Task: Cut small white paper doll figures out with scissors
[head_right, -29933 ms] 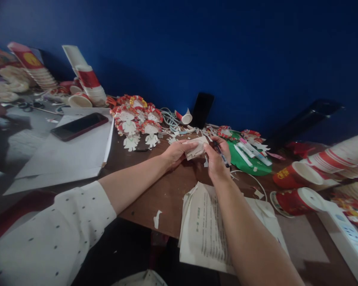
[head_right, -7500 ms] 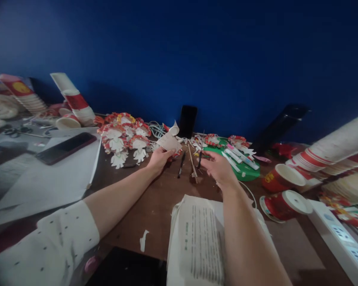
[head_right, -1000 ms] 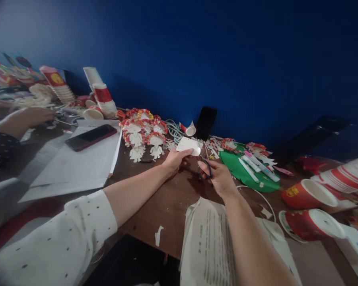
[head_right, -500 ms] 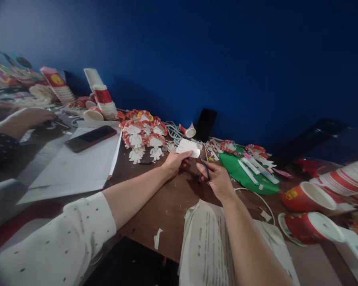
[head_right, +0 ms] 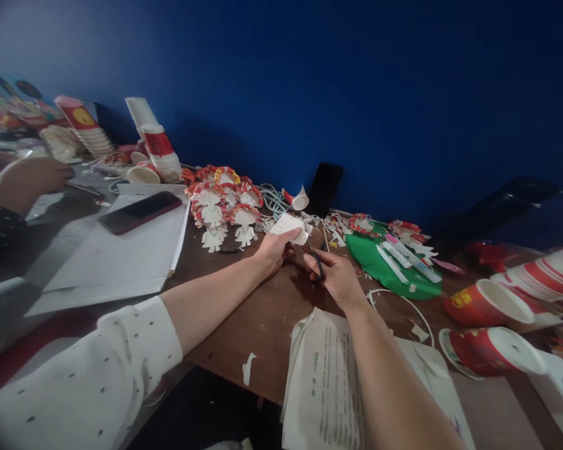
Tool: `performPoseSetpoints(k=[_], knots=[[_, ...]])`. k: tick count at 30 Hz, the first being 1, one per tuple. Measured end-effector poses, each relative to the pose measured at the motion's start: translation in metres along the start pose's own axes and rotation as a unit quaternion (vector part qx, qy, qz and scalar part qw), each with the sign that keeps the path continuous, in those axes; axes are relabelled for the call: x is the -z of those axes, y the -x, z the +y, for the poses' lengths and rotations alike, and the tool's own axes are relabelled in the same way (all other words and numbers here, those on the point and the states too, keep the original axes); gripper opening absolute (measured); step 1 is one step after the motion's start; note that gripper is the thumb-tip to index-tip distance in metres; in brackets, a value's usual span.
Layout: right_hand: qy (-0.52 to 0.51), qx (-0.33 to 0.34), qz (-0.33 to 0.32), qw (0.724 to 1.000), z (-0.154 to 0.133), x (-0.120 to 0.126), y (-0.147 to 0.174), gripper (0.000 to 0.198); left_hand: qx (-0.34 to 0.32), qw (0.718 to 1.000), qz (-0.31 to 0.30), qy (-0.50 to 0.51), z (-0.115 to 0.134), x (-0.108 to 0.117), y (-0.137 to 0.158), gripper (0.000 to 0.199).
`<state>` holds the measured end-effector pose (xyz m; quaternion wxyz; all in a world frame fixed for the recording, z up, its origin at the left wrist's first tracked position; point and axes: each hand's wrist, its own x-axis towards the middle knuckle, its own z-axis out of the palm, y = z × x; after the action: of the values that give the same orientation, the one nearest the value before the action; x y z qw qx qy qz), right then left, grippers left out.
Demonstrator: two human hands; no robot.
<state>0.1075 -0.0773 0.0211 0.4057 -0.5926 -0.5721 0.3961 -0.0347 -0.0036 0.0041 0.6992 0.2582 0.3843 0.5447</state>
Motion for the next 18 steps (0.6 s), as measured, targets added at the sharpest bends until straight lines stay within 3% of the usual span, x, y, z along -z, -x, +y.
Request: performPoseSetpoints(k=[5, 11, 18], knots=[[-0.026, -0.028, 0.022, 0.999, -0.0031, -0.0027, 0.0012, 0.068, -0.008, 0.999, -0.023, -0.023, 0.0001, 0.0009, 0.0016, 0.023], [-0.037, -0.005, 0.032, 0.999, 0.0007, -0.0022, -0.0009, 0.053, -0.014, 0.999, -0.017, -0.044, 0.0025, 0.0012, 0.0033, 0.021], [-0.037, -0.023, 0.038, 0.998, -0.0031, -0.0036, -0.0002, 0.050, -0.011, 0.999, -0.013, -0.038, 0.0032, 0.0010, 0.0046, 0.022]])
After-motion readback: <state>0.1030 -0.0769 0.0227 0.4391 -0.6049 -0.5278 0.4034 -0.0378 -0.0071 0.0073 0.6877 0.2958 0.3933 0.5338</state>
